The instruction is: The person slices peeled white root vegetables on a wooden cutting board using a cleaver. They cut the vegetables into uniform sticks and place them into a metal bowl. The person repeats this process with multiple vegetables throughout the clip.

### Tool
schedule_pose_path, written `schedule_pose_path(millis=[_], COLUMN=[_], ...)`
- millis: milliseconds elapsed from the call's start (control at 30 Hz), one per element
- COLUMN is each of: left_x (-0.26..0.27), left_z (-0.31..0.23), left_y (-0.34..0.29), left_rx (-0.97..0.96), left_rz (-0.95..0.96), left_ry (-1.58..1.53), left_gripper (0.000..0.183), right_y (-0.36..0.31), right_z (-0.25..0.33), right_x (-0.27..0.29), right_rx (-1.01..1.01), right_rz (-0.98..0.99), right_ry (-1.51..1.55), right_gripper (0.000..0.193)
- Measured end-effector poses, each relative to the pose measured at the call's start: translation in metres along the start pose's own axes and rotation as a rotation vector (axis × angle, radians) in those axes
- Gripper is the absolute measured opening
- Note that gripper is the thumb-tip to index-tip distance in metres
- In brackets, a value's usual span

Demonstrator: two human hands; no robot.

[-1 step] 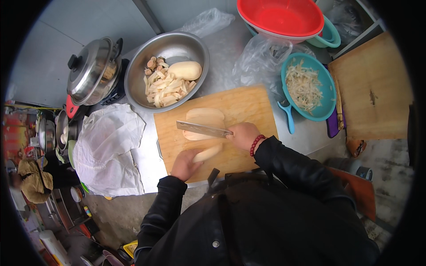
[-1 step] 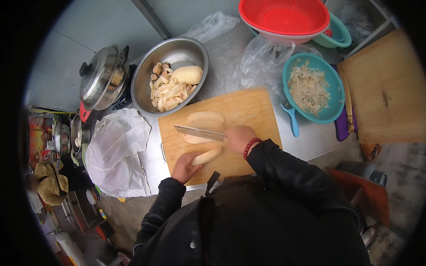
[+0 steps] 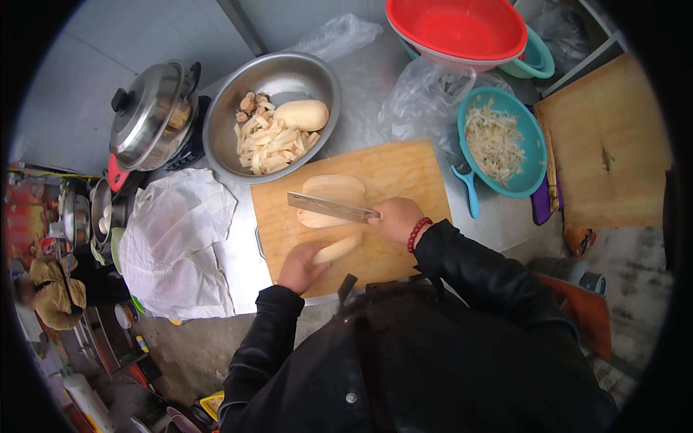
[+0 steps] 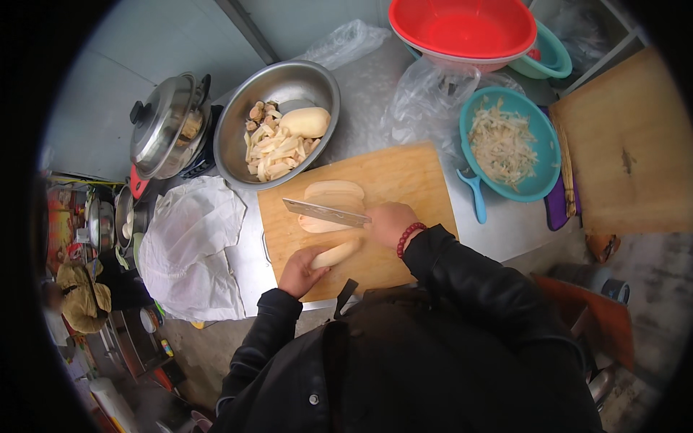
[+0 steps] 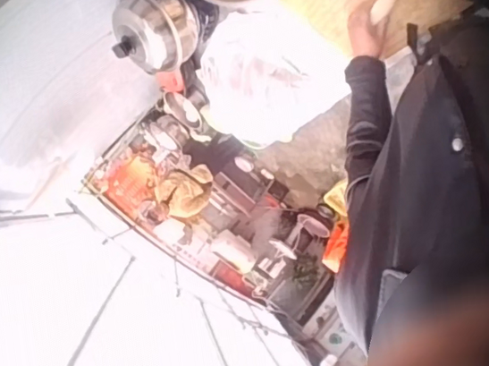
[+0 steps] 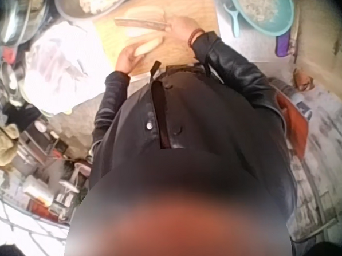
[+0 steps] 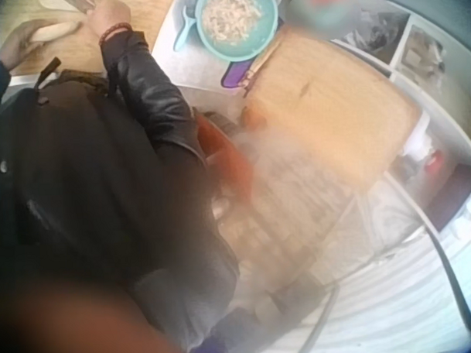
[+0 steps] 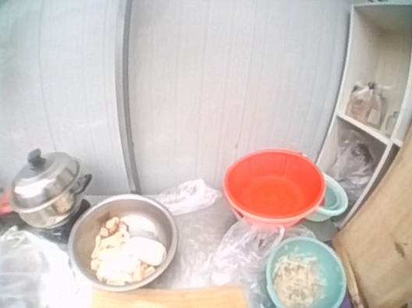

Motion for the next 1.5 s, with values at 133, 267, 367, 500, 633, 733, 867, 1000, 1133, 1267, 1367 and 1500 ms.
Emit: schedule_pose_path(millis=[133,267,367,500,633,733,867,1000,1133,1267,1367,1500], left_x=[0.002,0.001,-0.003,-0.004,-0.002,-0.001,0.000,0.002,0.007,-0.001,-0.013,-0.018], left_z=[0.010,-0.012,-0.032,-0.035,-0.032,-0.032,-0.033,-0.036,-0.019,-0.003,-0.001,0.001], left_y=[-0.001,-0.010,-0.021,-0.027,-0.029,-0.027,-0.026,-0.020,-0.025,-0.043,-0.046,-0.045], left_rx=[0.103,-0.093,-0.260,-0.290,-0.284,-0.267,-0.209,-0.230,-0.091,-0.109,-0.155,-0.128], left_rz=[-0.062,-0.082,-0.147,-0.220,-0.219,-0.191,-0.121,-0.147,-0.418,-0.620,-0.686,-0.707], left_ry=[-0.143,0.099,0.189,0.201,0.196,0.174,0.098,0.155,0.234,0.074,0.140,0.166], left_gripper=[0.040,0.045,0.046,0.045,0.044,0.045,0.047,0.047,0.042,0.033,0.033,0.027], right_y=[-0.007,-0.026,-0.038,-0.048,-0.054,-0.055,-0.058,-0.061,-0.061,-0.062,-0.060,-0.058], right_z=[0.001,-0.001,-0.005,-0.014,-0.015,-0.012,-0.011,-0.007,-0.006,-0.006,-0.006,0.003], right_x=[0.013,0.003,-0.003,-0.004,-0.003,-0.007,-0.018,-0.026,-0.034,-0.032,-0.031,-0.028], right_rx=[0.024,-0.005,-0.013,-0.022,-0.019,0.008,0.028,0.019,-0.025,-0.069,-0.083,-0.031], right_rz=[-0.065,-0.057,-0.115,-0.175,-0.189,-0.159,-0.088,-0.075,0.006,0.018,0.044,0.039], right_ry=[0.058,0.144,0.190,0.240,0.280,0.217,0.114,0.073,0.008,0.087,0.070,0.033], right_gripper=[0.022,0.023,0.022,0.021,0.021,0.022,0.021,0.022,0.023,0.024,0.025,0.024])
Point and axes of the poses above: each hand's wrist, its own y-axis towards the middle knuckle, its own x-axis out of the back of the hand, z = x × y, the point moved 10 cm from there along y, towards the middle knuckle, and after that the axes turned 7 degrees about -y, right-handed, at the moved point
